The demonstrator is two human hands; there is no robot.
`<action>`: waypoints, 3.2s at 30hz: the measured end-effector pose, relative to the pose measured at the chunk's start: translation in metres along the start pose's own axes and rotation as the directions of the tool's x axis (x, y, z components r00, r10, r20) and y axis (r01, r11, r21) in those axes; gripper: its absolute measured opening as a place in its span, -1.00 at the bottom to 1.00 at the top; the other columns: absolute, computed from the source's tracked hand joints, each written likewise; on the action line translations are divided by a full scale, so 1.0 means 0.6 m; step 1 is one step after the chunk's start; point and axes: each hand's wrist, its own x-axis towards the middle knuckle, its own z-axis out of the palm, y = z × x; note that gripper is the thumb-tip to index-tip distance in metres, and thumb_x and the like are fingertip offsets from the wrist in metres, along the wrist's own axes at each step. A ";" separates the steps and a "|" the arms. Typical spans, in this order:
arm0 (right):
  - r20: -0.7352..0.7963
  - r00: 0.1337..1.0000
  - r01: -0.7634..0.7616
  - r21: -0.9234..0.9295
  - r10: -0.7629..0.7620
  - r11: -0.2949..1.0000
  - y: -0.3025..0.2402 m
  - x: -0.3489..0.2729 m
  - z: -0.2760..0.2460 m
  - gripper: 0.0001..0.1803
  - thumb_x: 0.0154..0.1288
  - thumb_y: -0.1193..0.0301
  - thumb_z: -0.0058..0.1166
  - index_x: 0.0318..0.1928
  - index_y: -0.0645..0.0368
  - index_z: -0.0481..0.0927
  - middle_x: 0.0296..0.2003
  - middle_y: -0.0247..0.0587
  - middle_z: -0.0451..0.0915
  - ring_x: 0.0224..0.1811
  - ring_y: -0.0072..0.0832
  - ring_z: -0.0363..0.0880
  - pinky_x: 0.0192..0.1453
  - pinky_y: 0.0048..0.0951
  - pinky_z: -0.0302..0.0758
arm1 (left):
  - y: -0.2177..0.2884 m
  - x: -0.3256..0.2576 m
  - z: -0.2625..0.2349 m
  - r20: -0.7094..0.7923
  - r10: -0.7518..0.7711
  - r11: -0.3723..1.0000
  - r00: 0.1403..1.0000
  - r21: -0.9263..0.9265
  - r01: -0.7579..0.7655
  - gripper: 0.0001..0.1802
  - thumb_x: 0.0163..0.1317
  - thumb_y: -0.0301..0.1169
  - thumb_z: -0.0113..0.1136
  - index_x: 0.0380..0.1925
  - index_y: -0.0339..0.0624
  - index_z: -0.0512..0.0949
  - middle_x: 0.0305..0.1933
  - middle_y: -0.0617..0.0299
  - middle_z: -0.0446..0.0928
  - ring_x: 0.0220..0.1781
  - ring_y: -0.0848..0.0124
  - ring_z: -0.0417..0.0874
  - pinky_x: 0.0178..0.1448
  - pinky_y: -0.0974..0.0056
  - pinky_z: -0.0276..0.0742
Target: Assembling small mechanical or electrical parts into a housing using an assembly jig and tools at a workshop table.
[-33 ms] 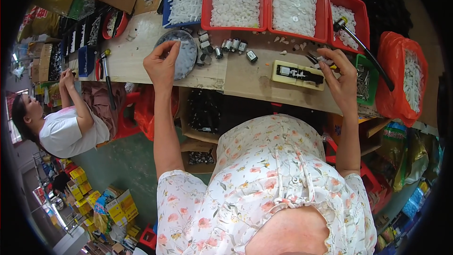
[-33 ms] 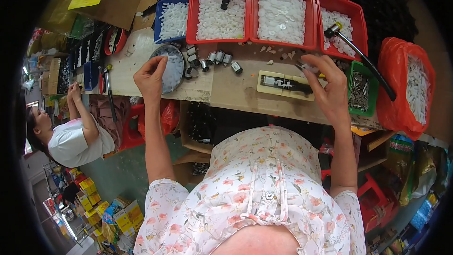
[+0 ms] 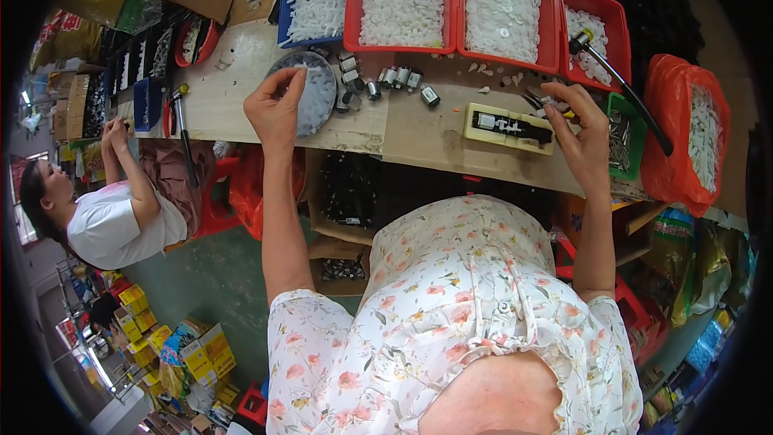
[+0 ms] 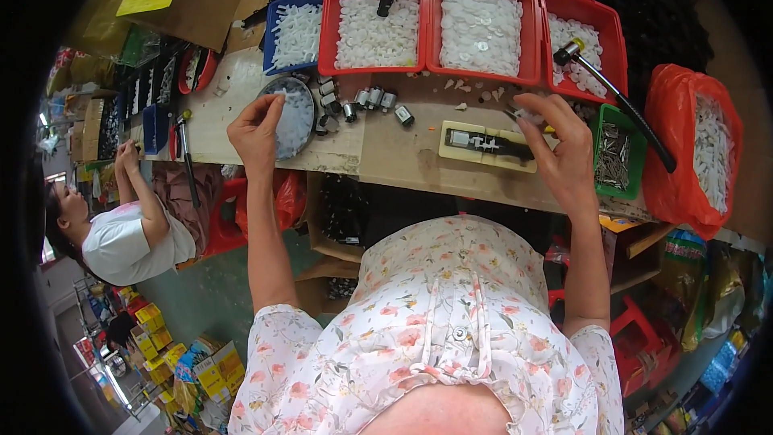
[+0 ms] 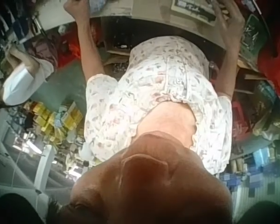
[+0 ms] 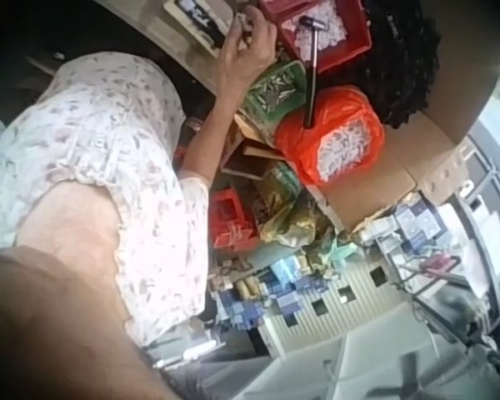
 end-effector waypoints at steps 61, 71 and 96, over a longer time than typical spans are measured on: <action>0.058 0.998 0.008 0.175 -0.018 0.985 -0.023 -0.013 0.038 -0.81 0.20 0.56 0.18 -0.15 0.30 0.62 -0.37 -0.32 0.55 -0.40 -0.63 0.43 -0.34 -0.58 0.32 | 0.028 -0.094 -0.052 0.077 -0.117 0.993 0.990 0.027 0.116 -0.87 0.17 -0.59 0.36 -0.28 -0.41 0.68 -0.36 0.33 0.64 -0.34 0.65 0.55 -0.22 0.55 0.45; 0.042 0.997 0.052 0.154 -0.059 0.987 -0.021 -0.013 0.045 -0.82 0.20 0.56 0.19 -0.16 0.30 0.63 -0.37 -0.29 0.57 -0.40 -0.60 0.43 -0.34 -0.57 0.32 | 0.013 -0.093 -0.047 0.081 -0.089 0.995 0.993 0.040 0.086 -0.87 0.17 -0.57 0.36 -0.29 -0.41 0.68 -0.37 0.34 0.65 -0.33 0.65 0.55 -0.21 0.53 0.45; -0.022 0.999 -0.017 0.483 0.032 0.875 -0.038 -0.019 0.070 -0.78 0.20 0.66 0.22 -0.11 0.35 0.60 -0.19 -0.23 0.66 -0.11 -0.58 0.61 -0.01 -0.54 0.53 | 0.141 -0.154 0.165 0.432 -0.173 0.609 0.885 -0.659 0.441 -0.83 0.12 -0.63 0.36 -0.24 -0.35 0.67 -0.30 0.17 0.68 -0.28 0.46 0.66 -0.16 0.42 0.52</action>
